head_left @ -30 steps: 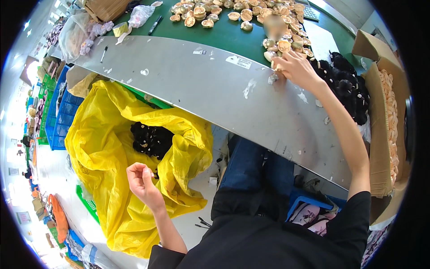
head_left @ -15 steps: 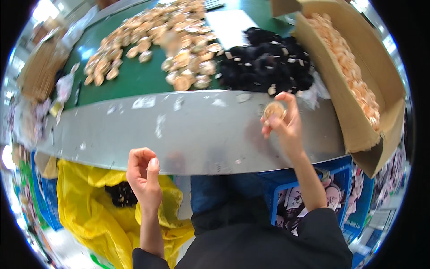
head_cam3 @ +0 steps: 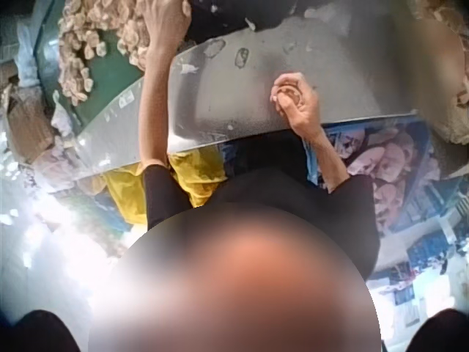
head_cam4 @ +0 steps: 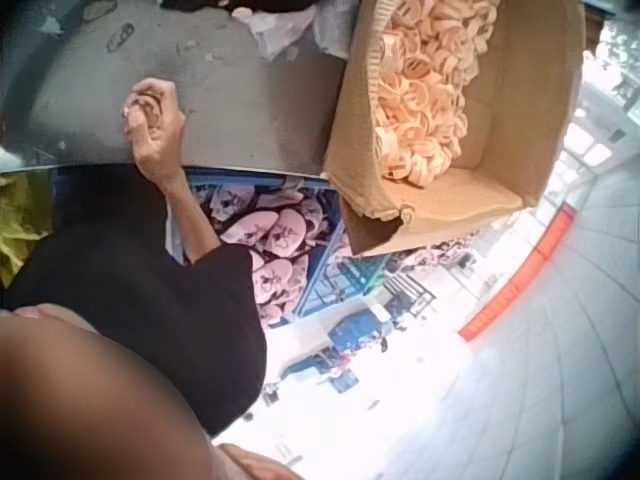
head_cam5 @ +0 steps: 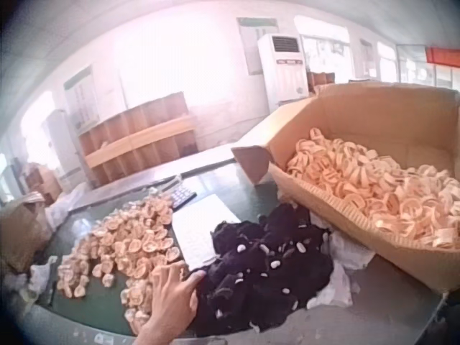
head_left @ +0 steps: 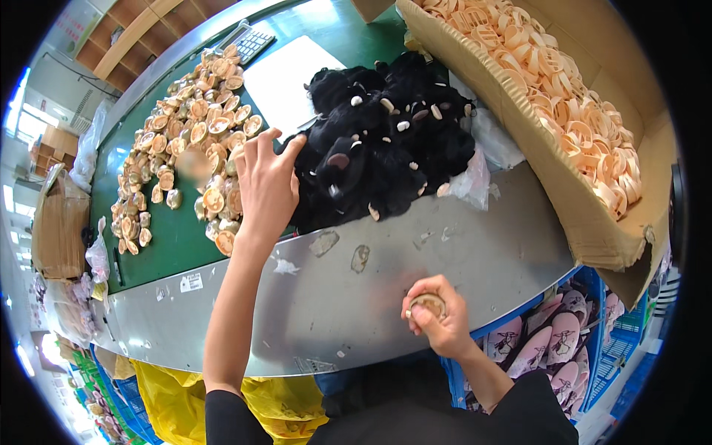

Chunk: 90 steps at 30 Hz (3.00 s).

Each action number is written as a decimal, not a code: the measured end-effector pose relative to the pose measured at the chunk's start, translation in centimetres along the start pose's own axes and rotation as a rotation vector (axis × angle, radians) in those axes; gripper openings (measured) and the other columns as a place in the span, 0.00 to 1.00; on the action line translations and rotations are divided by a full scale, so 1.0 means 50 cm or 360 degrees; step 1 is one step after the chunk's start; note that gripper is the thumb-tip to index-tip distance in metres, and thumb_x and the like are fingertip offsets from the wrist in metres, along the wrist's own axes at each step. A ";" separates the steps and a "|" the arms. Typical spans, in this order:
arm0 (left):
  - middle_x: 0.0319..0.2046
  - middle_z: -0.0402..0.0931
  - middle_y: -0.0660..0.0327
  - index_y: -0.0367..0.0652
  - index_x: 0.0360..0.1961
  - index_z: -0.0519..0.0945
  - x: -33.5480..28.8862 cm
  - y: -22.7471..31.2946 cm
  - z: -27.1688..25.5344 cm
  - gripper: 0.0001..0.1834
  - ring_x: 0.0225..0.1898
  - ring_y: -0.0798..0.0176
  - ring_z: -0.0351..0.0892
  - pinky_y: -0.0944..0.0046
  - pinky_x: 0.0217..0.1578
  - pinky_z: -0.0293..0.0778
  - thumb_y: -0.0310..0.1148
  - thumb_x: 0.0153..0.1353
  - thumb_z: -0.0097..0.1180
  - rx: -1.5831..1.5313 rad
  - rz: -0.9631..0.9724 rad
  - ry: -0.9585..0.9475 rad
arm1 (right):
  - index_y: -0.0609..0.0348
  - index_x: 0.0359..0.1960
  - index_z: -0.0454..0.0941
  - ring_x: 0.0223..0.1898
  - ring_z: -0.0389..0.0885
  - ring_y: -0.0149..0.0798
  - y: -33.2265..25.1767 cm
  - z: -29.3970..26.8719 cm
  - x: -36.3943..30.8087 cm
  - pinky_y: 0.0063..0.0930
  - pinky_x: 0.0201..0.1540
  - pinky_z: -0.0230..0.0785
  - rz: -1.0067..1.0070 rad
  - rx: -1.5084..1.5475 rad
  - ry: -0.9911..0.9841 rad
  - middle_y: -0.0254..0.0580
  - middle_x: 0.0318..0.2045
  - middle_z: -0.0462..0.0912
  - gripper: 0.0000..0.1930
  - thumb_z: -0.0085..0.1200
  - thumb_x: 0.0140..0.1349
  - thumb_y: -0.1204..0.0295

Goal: The person attaches a beige circular sole to a black fuzzy slipper upper by hand. They repeatedly pick up a slipper upper, insert the sole, and place the assembled slipper into a yellow bag. The process is repeated for multiple units.

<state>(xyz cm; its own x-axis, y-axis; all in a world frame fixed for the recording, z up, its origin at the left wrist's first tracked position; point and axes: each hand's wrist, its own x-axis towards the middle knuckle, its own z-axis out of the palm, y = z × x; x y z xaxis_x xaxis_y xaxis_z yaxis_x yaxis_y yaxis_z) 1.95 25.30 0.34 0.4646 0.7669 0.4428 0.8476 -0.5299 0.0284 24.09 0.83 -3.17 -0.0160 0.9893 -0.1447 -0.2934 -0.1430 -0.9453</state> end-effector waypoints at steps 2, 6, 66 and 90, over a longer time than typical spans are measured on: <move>0.52 0.73 0.56 0.49 0.49 0.83 0.023 -0.016 0.027 0.23 0.57 0.51 0.69 0.50 0.56 0.64 0.22 0.49 0.64 0.0007 0.0015 -0.0140 | 0.62 0.48 0.73 0.28 0.75 0.22 0.002 -0.003 -0.001 0.18 0.31 0.70 -0.0023 -0.0008 -0.0043 0.37 0.33 0.82 0.09 0.51 0.68 0.80; 0.45 0.77 0.61 0.46 0.39 0.83 0.026 -0.019 -0.005 0.14 0.52 0.54 0.73 0.52 0.54 0.64 0.23 0.48 0.64 -0.0161 0.0047 -0.0073 | 0.63 0.46 0.74 0.30 0.79 0.26 0.008 -0.006 0.006 0.21 0.34 0.74 -0.0157 -0.0234 -0.0107 0.38 0.32 0.82 0.08 0.52 0.67 0.81; 0.49 0.79 0.59 0.36 0.43 0.78 -0.489 0.208 -0.250 0.13 0.49 0.67 0.78 0.66 0.49 0.76 0.24 0.57 0.64 -0.2841 -0.1495 0.0263 | 0.66 0.34 0.76 0.29 0.70 0.31 0.005 0.196 -0.059 0.24 0.33 0.64 -0.0402 -0.0296 -0.0324 0.40 0.28 0.73 0.07 0.61 0.66 0.75; 0.49 0.78 0.44 0.36 0.65 0.66 -0.525 0.223 -0.256 0.44 0.53 0.49 0.81 0.54 0.60 0.74 0.34 0.48 0.75 -0.3343 -0.1527 0.0245 | 0.64 0.35 0.77 0.28 0.72 0.22 0.023 0.229 -0.054 0.19 0.33 0.65 -0.0136 -0.0072 -0.0276 0.33 0.26 0.77 0.07 0.57 0.69 0.73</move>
<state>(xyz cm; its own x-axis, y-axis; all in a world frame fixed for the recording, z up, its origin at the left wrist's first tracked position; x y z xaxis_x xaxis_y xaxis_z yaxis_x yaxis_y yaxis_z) -4.08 -5.37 0.53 0.1319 0.9663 -0.2209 -0.6559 0.2521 0.7115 12.86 -1.68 -0.51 -0.1585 0.9872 -0.0144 -0.2577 -0.0555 -0.9646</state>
